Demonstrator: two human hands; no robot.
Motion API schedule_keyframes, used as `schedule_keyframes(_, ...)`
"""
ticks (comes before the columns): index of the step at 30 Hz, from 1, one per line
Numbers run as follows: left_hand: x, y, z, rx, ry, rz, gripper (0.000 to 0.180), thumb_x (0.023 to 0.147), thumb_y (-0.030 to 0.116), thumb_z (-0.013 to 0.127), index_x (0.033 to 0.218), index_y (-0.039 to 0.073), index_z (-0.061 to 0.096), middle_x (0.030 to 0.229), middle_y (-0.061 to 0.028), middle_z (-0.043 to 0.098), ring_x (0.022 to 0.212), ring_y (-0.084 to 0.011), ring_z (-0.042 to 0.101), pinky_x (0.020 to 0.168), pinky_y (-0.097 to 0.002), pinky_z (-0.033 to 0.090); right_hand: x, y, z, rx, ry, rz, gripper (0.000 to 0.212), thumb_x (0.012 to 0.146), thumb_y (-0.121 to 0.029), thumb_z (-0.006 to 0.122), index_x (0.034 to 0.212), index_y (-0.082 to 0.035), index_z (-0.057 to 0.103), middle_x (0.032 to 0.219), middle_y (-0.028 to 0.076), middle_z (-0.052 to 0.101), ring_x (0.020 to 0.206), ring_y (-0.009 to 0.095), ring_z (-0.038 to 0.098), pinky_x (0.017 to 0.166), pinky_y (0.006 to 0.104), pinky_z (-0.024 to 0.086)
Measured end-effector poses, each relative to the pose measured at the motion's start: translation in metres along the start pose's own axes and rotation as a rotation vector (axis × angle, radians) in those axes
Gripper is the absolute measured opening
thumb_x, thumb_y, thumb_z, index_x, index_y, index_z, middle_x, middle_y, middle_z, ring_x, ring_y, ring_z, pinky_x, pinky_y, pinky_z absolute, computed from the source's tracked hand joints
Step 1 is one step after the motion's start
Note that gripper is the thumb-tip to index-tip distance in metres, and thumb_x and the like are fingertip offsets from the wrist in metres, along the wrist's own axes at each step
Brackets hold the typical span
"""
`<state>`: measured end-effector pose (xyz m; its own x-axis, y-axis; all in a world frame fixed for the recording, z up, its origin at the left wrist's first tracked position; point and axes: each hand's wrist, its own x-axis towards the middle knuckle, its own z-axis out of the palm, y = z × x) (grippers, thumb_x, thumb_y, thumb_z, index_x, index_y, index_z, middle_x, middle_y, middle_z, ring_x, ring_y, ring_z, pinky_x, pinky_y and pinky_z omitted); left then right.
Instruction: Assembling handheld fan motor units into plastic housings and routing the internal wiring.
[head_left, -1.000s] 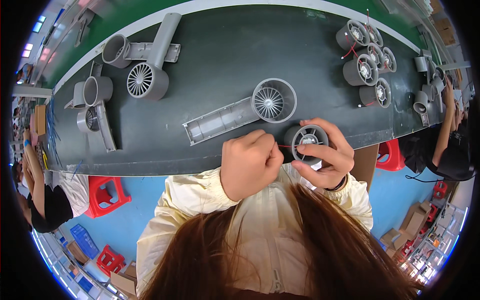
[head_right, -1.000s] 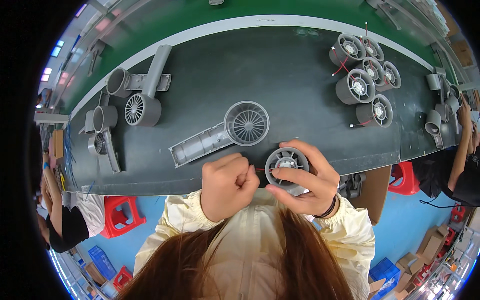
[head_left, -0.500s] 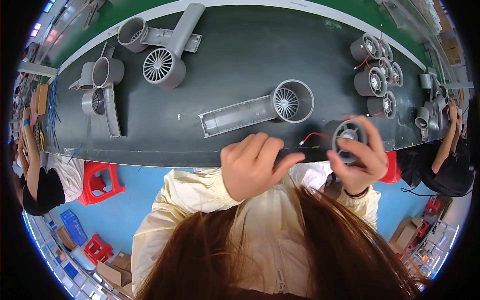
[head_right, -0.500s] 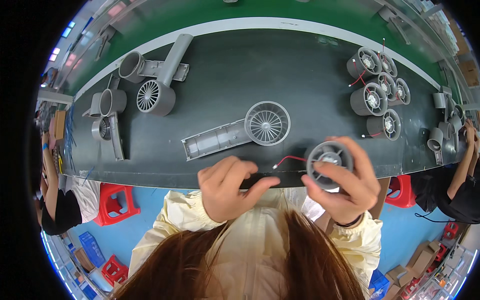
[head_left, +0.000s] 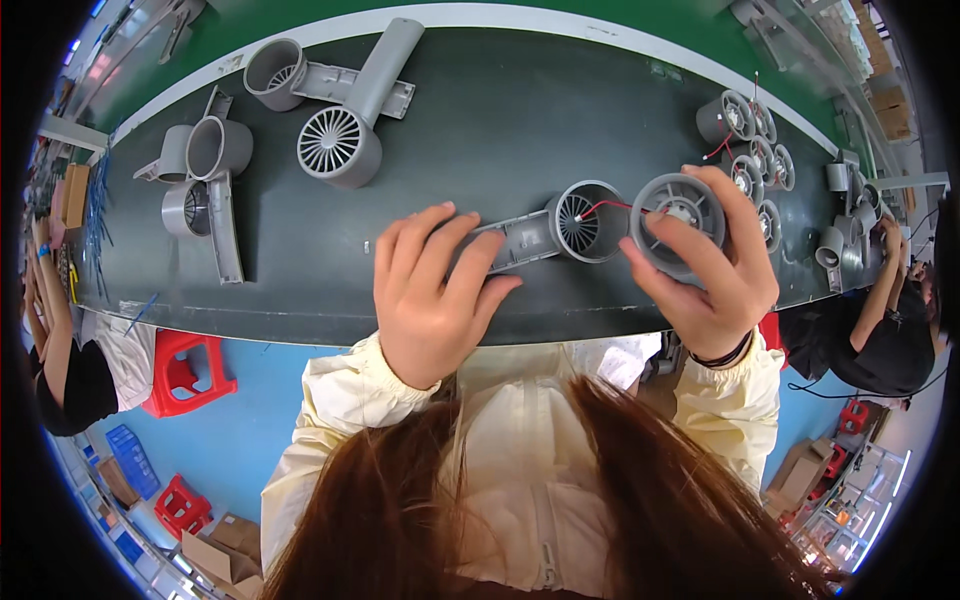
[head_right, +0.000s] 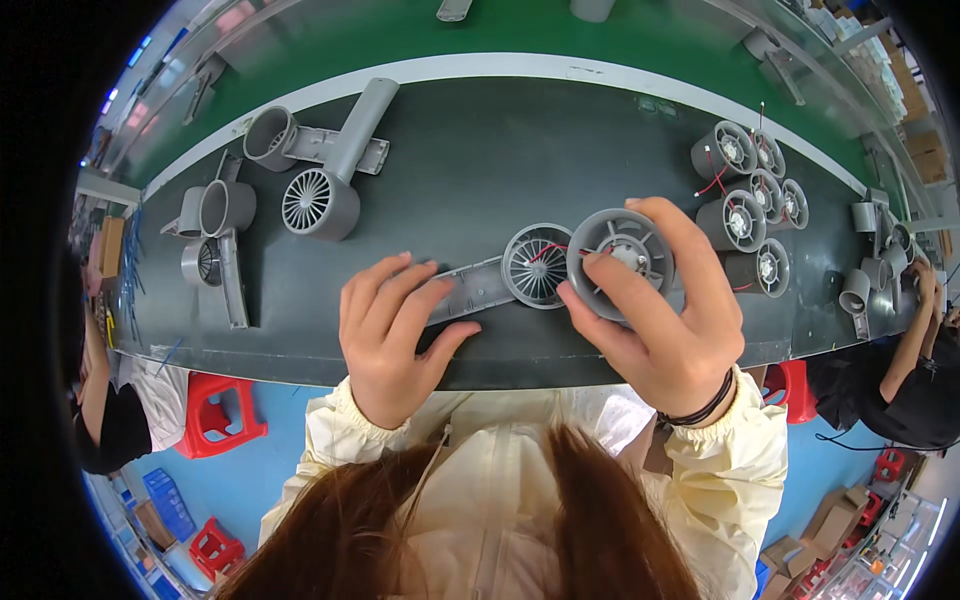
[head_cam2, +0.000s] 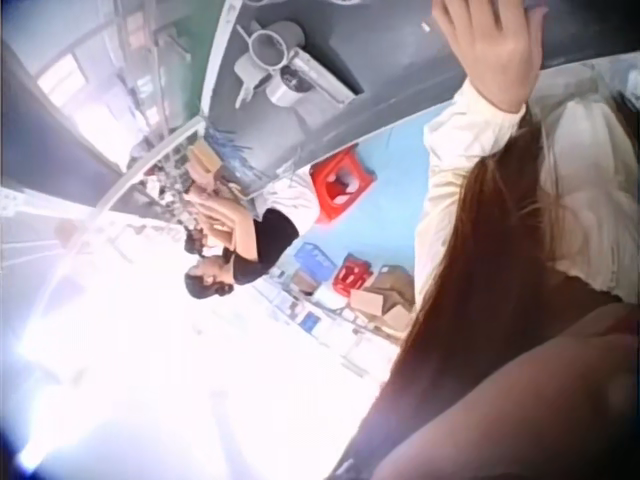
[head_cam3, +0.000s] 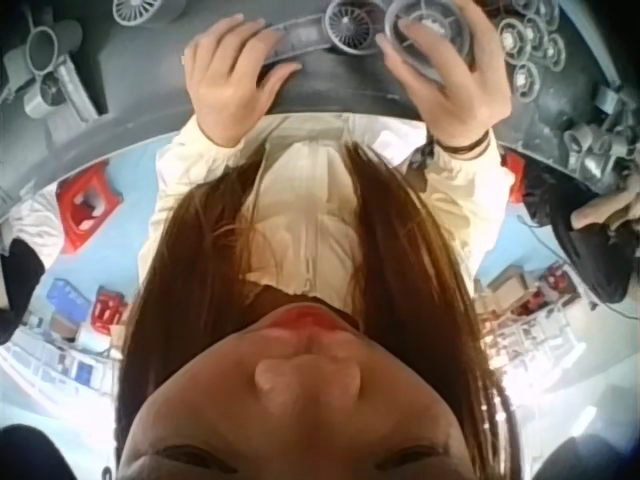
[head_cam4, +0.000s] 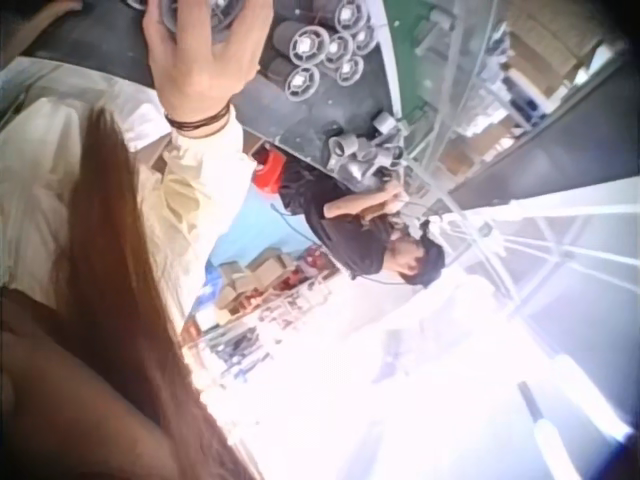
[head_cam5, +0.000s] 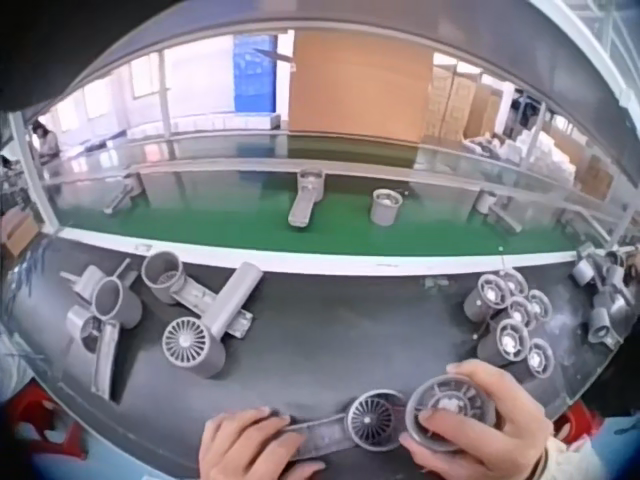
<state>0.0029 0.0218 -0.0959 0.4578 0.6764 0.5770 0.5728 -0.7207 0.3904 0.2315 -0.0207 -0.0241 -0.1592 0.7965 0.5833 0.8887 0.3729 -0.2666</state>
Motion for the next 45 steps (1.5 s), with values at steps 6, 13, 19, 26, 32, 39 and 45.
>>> schedule_keyframes(6,0.001,0.002,0.006,-0.040,0.023,-0.006,0.043,0.057,0.012,0.080,0.097,0.005,0.066,0.099,-0.0113,0.062,0.097,-0.0306,0.059,0.082,-0.0440,0.046,0.012,-0.010,0.007,-0.061,-0.117,-0.090,0.031,0.059,-0.004,0.086,0.085,-0.002,0.069,0.112,0.023,0.060,0.091,0.034,0.067,0.076,0.0358,0.056)
schedule_keyframes(13,0.009,0.013,0.007,-0.025,-0.046,-0.017,0.043,0.064,0.018,0.077,0.103,0.007,0.063,0.101,-0.0131,0.059,0.100,-0.0306,0.056,0.088,-0.0464,0.042,0.024,-0.013,0.011,-0.019,-0.196,-0.150,0.032,0.058,-0.004,0.085,0.085,-0.002,0.068,0.112,0.022,0.060,0.091,0.034,0.066,0.077,0.0376,0.055)
schedule_keyframes(19,0.014,0.021,0.015,-0.053,-0.077,-0.063,0.042,0.066,0.020,0.077,0.101,0.003,0.062,0.101,-0.0140,0.059,0.100,-0.0306,0.055,0.089,-0.0457,0.042,0.033,-0.012,0.008,0.094,-0.269,-0.099,0.032,0.058,-0.004,0.085,0.085,-0.003,0.068,0.111,0.021,0.060,0.090,0.033,0.066,0.077,0.0363,0.055)
schedule_keyframes(26,0.018,0.029,0.019,-0.080,-0.028,-0.123,0.034,0.065,0.011,0.076,0.096,0.003,0.066,0.103,-0.0127,0.062,0.097,-0.0315,0.059,0.085,-0.0441,0.043,0.032,-0.012,0.005,0.151,-0.312,0.012,0.031,0.057,-0.004,0.085,0.083,-0.003,0.070,0.108,0.018,0.063,0.089,0.031,0.067,0.077,0.0349,0.055)
schedule_keyframes(32,0.015,0.029,0.028,-0.196,0.012,-0.137,0.025,0.069,0.009,0.073,0.089,0.000,0.063,0.105,-0.0141,0.062,0.101,-0.0299,0.058,0.088,-0.0445,0.042,0.038,-0.007,0.010,0.269,-0.376,0.076,0.032,0.055,-0.005,0.086,0.084,-0.003,0.071,0.107,0.017,0.065,0.089,0.030,0.068,0.077,0.0337,0.054)
schedule_keyframes(39,0.018,0.025,0.028,-0.269,-0.052,-0.175,0.017,0.071,0.003,0.065,0.087,0.001,0.059,0.097,-0.0130,0.062,0.089,-0.0293,0.058,0.082,-0.0386,0.040,0.039,0.001,0.010,0.474,-0.468,0.030,0.040,0.056,-0.011,0.088,0.091,-0.001,0.071,0.113,0.019,0.064,0.097,0.031,0.067,0.085,0.0348,0.052)
schedule_keyframes(45,0.018,0.025,0.031,-0.213,-0.056,-0.156,0.014,0.073,0.005,0.062,0.085,0.001,0.057,0.087,-0.0104,0.059,0.081,-0.0288,0.055,0.075,-0.0387,0.038,0.052,0.027,0.015,0.662,-0.608,-0.036,0.039,0.056,-0.002,0.086,0.091,0.002,0.070,0.117,0.023,0.063,0.101,0.030,0.066,0.090,0.0366,0.050)
